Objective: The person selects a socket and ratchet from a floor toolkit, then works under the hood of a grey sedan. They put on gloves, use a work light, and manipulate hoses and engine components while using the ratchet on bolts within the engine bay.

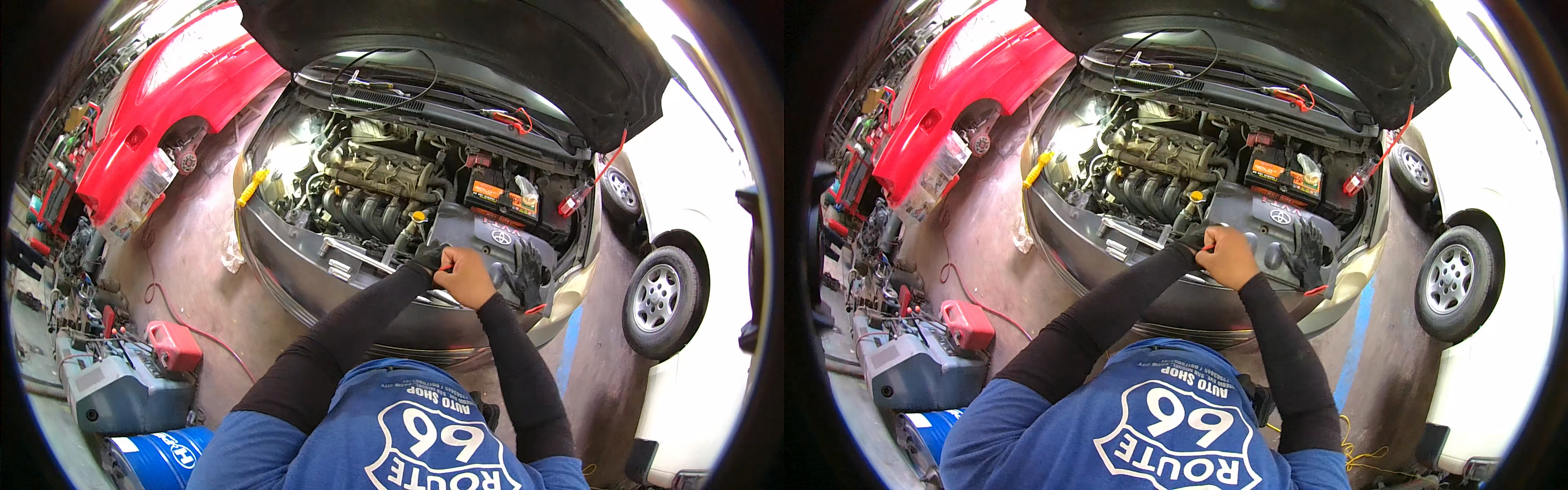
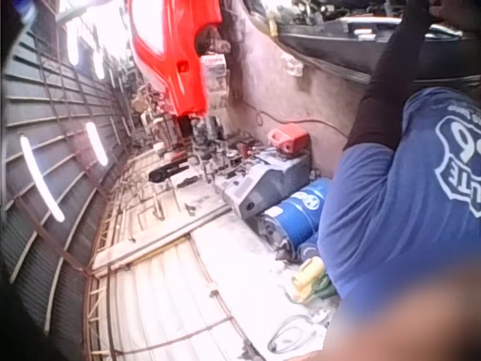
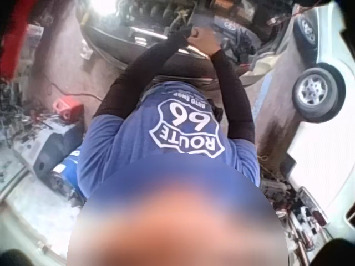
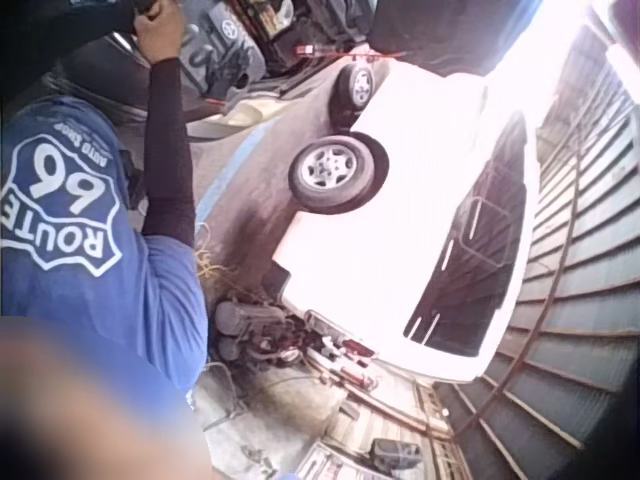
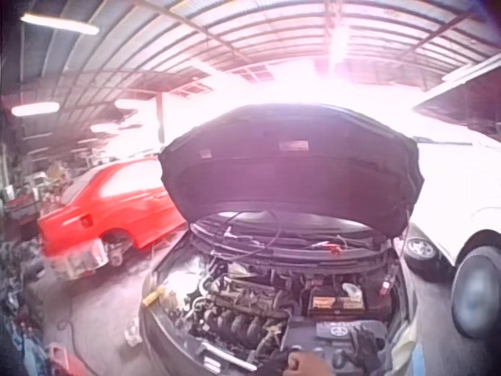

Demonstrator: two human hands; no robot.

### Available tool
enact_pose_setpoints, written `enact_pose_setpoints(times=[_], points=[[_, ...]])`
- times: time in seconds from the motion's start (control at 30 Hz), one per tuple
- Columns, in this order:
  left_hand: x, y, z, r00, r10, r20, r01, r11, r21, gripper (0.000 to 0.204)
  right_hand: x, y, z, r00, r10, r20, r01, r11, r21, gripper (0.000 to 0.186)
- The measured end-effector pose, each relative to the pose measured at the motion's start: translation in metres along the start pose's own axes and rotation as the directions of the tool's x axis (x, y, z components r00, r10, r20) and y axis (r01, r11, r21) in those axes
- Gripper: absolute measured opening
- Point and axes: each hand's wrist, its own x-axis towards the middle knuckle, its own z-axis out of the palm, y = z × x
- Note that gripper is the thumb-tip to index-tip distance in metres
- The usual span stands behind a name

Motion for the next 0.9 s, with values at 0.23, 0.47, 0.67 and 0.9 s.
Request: enact_pose_setpoints(times=[0.23, 0.47, 0.67, 0.9], points=[[-0.006, 0.02, -0.006, 0.976, -0.034, -0.214, -0.002, 0.986, -0.164, 0.06, 0.054, -0.025, 0.003, 0.983, -0.106, 0.147, 0.165, 0.863, -0.478, 0.014], [0.005, 0.03, -0.073, 0.841, -0.219, -0.495, -0.303, 0.567, -0.766, 0.064, 0.028, -0.092, 0.015, 0.845, -0.525, 0.103, 0.518, 0.754, -0.404, 0.01], [0.02, 0.046, -0.122, 0.81, -0.33, -0.485, -0.505, 0.026, -0.863, 0.067, 0.027, -0.077, 0.012, 0.783, -0.157, -0.601, 0.035, 0.977, -0.21, 0.012], [0.006, 0.05, -0.156, 0.979, 0.02, -0.202, -0.203, 0.01, -0.979, 0.07, 0.025, -0.071, 0.026, 0.881, 0.451, -0.145, 0.226, -0.131, 0.965, 0.013]])
